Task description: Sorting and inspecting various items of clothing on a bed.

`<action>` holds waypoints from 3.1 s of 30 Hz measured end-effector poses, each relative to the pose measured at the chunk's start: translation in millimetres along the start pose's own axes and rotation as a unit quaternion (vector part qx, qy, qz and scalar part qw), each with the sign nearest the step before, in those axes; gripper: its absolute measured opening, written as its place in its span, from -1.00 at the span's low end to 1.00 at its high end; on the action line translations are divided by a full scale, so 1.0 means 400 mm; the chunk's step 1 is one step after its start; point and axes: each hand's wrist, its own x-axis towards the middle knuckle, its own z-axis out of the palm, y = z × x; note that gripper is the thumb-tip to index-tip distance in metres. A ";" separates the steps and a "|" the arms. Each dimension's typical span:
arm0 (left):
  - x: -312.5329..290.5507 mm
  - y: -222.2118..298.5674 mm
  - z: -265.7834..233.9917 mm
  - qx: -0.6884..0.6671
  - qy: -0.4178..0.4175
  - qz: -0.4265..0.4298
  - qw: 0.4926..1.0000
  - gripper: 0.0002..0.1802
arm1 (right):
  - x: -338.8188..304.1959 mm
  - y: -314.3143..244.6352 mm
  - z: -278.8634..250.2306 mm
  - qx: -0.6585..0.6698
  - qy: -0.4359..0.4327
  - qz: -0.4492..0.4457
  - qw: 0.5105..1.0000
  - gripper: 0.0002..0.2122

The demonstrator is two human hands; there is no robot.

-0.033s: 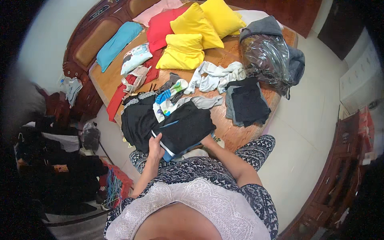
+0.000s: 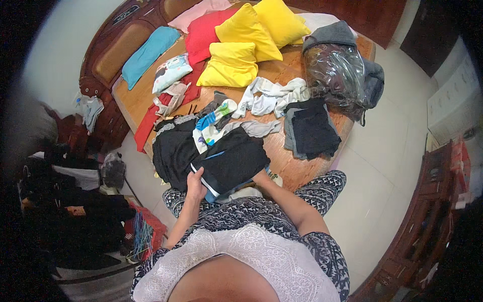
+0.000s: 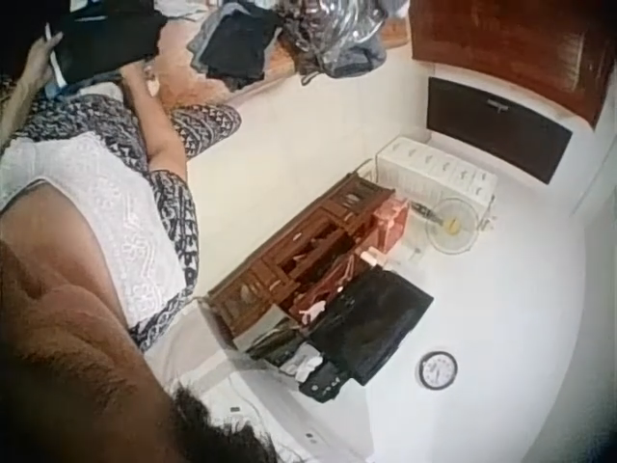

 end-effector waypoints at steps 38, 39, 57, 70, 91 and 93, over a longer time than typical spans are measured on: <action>0.102 0.042 -0.059 0.793 0.057 0.106 0.598 -0.61 | -0.019 0.004 -0.027 -0.243 -0.354 0.093 0.898 -0.49; 0.134 0.051 -0.050 0.735 0.088 0.267 0.617 -0.79 | -0.018 0.010 -0.027 -0.248 -0.355 0.088 0.897 -0.49; 0.625 0.113 0.014 0.633 -0.100 0.052 0.766 -0.47 | -0.038 0.039 -0.013 -0.318 -0.388 0.049 0.864 -0.44; 0.569 0.291 0.318 0.554 -0.178 0.420 0.697 -0.58 | -0.030 0.042 -0.005 -0.255 -0.420 0.079 0.868 -0.45; -0.092 0.040 0.330 0.317 -0.321 0.163 0.878 -0.76 | 0.275 -0.136 -0.266 0.728 0.137 0.257 0.621 -0.31; -0.086 0.069 0.328 0.234 -0.214 0.208 0.926 -0.70 | 0.281 -0.175 -0.276 0.754 0.119 0.249 0.597 -0.31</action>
